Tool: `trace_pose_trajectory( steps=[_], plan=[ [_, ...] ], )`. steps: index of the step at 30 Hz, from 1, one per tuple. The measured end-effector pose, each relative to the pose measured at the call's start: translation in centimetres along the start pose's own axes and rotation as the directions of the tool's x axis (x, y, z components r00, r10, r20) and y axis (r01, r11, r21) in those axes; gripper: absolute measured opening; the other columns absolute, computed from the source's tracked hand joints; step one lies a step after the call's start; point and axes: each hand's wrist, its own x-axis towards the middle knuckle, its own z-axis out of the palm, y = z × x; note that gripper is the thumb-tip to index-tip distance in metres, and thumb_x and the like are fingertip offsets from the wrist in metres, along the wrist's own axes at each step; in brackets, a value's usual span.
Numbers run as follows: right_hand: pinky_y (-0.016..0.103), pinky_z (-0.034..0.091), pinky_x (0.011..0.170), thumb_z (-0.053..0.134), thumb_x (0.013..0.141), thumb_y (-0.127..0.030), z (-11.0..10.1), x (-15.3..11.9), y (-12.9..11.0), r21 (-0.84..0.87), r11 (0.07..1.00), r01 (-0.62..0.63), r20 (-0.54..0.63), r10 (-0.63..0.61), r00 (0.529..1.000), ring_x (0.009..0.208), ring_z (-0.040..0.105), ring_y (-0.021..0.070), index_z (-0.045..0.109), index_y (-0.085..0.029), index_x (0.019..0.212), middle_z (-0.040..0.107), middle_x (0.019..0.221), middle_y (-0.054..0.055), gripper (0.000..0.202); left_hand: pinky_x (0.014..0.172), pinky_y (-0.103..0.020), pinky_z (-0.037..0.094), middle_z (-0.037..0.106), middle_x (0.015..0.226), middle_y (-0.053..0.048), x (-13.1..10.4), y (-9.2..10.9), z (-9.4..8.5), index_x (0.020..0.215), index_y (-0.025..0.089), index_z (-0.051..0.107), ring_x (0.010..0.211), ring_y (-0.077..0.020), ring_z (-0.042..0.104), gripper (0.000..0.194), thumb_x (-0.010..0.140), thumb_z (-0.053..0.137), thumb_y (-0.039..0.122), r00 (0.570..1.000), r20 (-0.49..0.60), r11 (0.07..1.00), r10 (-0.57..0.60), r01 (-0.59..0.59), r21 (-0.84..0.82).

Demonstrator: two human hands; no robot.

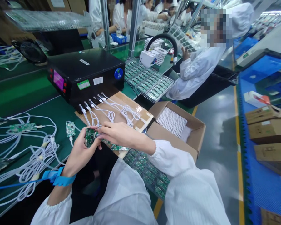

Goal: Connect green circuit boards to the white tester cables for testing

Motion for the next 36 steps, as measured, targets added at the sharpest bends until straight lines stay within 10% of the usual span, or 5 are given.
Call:
trace_pose_trajectory(
  steps=[8,19,24,29,36],
  plan=[
    [0.039,0.046,0.089,0.046,0.111,-0.034,-0.2,2.0,1.3,0.061,0.997,0.037,0.222,-0.050,0.974,0.094,0.056,0.0233,0.068,-0.014,0.104,0.066,0.089,0.008,0.031,0.074,-0.026,0.053,0.062,0.081,0.005,-0.4,-1.5,0.0,0.116,0.023,0.053,0.070,-0.0121,0.063,0.020,0.102,0.058,0.036,0.990,0.142,1.000,0.000,0.003,-0.024],
    [0.034,0.048,0.099,0.038,0.112,-0.030,-2.3,2.4,3.8,0.529,0.846,-0.069,0.356,-0.147,0.923,0.107,0.059,0.0183,0.066,-0.016,0.117,0.067,0.111,0.008,0.032,0.078,-0.031,0.060,0.071,0.103,-0.003,-1.1,-3.1,0.0,0.120,0.023,0.053,0.076,-0.0155,0.074,0.032,0.099,0.066,0.043,1.000,-0.005,0.998,-0.026,0.026,-0.066],
    [0.040,0.047,0.098,0.037,0.113,-0.046,-2.0,0.8,4.0,0.261,0.954,-0.150,0.227,0.090,0.970,0.103,0.058,0.0219,0.068,-0.016,0.105,0.065,0.103,0.010,0.044,0.073,-0.031,0.064,0.070,0.115,-0.006,-1.1,-3.2,-0.4,0.113,0.021,0.056,0.073,-0.0154,0.075,0.037,0.093,0.073,0.047,0.970,-0.228,0.972,-0.082,0.028,-0.234],
    [0.044,0.047,0.097,0.057,0.100,-0.061,1.4,-0.3,3.0,-0.070,0.997,-0.030,0.204,0.044,0.978,0.107,0.056,0.0290,0.064,-0.013,0.101,0.067,0.103,0.015,0.048,0.068,-0.031,0.065,0.071,0.115,-0.008,-1.3,-3.0,0.7,0.114,0.021,0.055,0.069,-0.0158,0.074,0.041,0.093,0.074,0.051,0.941,-0.331,0.953,-0.074,-0.031,-0.301],
    [0.040,0.049,0.100,0.065,0.102,-0.039,2.9,-0.3,4.4,0.082,0.996,0.042,0.230,-0.059,0.971,0.105,0.063,0.0245,0.070,-0.014,0.110,0.072,0.104,0.011,0.026,0.066,-0.028,0.064,0.072,0.113,-0.008,-1.3,-3.3,1.3,0.113,0.021,0.056,0.066,-0.0145,0.074,0.040,0.093,0.074,0.050,0.930,-0.365,0.951,-0.051,-0.066,-0.302]
  ],
)
